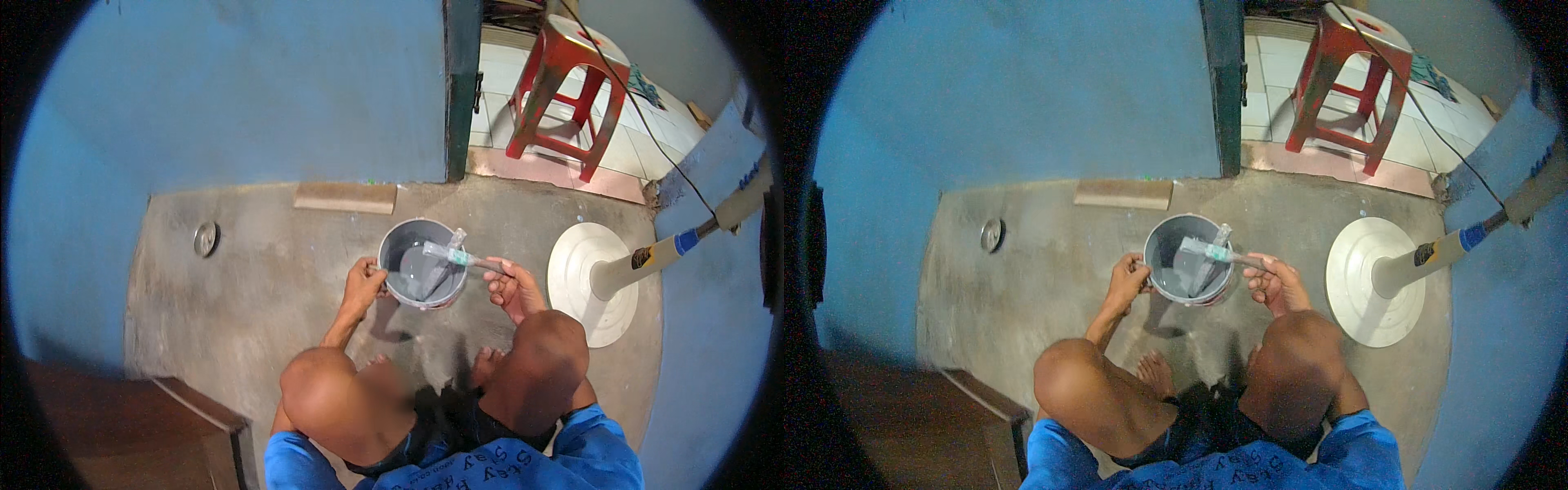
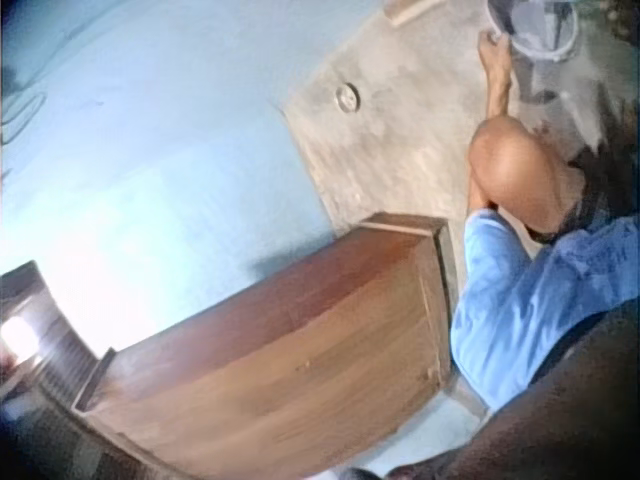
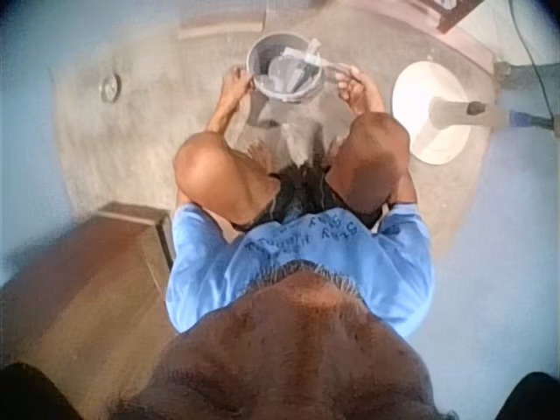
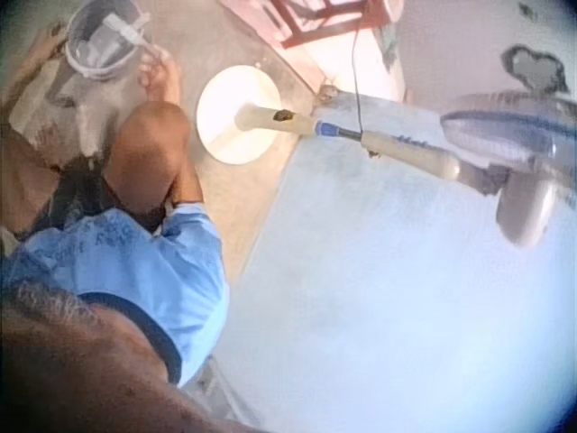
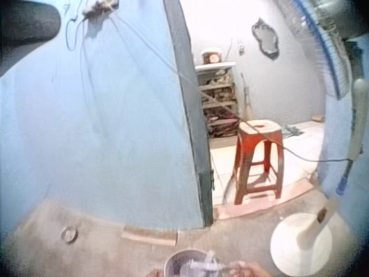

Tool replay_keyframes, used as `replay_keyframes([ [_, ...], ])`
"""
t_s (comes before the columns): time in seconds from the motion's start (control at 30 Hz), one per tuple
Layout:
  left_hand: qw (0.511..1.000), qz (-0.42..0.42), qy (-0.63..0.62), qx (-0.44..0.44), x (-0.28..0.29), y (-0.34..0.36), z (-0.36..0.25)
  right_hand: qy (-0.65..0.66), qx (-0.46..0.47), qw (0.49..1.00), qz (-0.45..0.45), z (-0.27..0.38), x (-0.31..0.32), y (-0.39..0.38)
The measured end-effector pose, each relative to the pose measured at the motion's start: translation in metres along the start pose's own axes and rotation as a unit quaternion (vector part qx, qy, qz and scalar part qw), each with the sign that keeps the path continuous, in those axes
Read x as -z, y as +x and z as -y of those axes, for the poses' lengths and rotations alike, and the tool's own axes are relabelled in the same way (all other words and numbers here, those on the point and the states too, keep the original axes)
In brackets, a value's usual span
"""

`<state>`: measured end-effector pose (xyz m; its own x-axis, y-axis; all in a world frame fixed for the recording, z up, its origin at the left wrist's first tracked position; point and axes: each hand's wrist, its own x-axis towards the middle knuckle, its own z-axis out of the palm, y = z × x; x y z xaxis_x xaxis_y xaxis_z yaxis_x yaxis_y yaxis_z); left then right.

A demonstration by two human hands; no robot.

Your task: The person paints a door frame using a small brush and paint from a bucket, then picks up and moves a stool and a fan.

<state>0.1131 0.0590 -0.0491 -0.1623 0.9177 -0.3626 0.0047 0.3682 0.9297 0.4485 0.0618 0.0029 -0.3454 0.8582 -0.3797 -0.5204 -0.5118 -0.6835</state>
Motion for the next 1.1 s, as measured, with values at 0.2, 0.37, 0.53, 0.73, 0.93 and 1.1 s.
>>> replay_keyframes([
  [0.2, 0.999, 0.023, -0.029, 0.017, 0.025, 0.001, 0.003, 0.105, 0.040, 0.994, 0.014, -0.004, -0.020, 0.003],
  [0.37, 0.998, 0.014, -0.047, 0.041, 0.067, -0.004, 0.016, 0.137, 0.155, 0.977, 0.041, 0.017, -0.049, 0.021],
  [0.53, 0.998, -0.035, -0.026, 0.042, 0.104, -0.021, 0.023, -0.060, 0.284, 0.954, -0.076, 0.040, -0.061, 0.054],
  [0.73, 0.997, -0.056, -0.041, 0.032, 0.140, -0.050, 0.024, -0.303, 0.388, 0.862, -0.119, 0.056, -0.048, 0.121],
  [0.93, 0.967, -0.220, -0.130, 0.026, 0.121, -0.091, 0.048, -0.561, 0.361, 0.735, -0.124, 0.076, -0.034, 0.186],
  [1.1, 0.958, -0.242, -0.129, 0.083, 0.085, -0.142, 0.149, -0.606, 0.427, 0.667, -0.076, 0.101, -0.017, 0.231],
])
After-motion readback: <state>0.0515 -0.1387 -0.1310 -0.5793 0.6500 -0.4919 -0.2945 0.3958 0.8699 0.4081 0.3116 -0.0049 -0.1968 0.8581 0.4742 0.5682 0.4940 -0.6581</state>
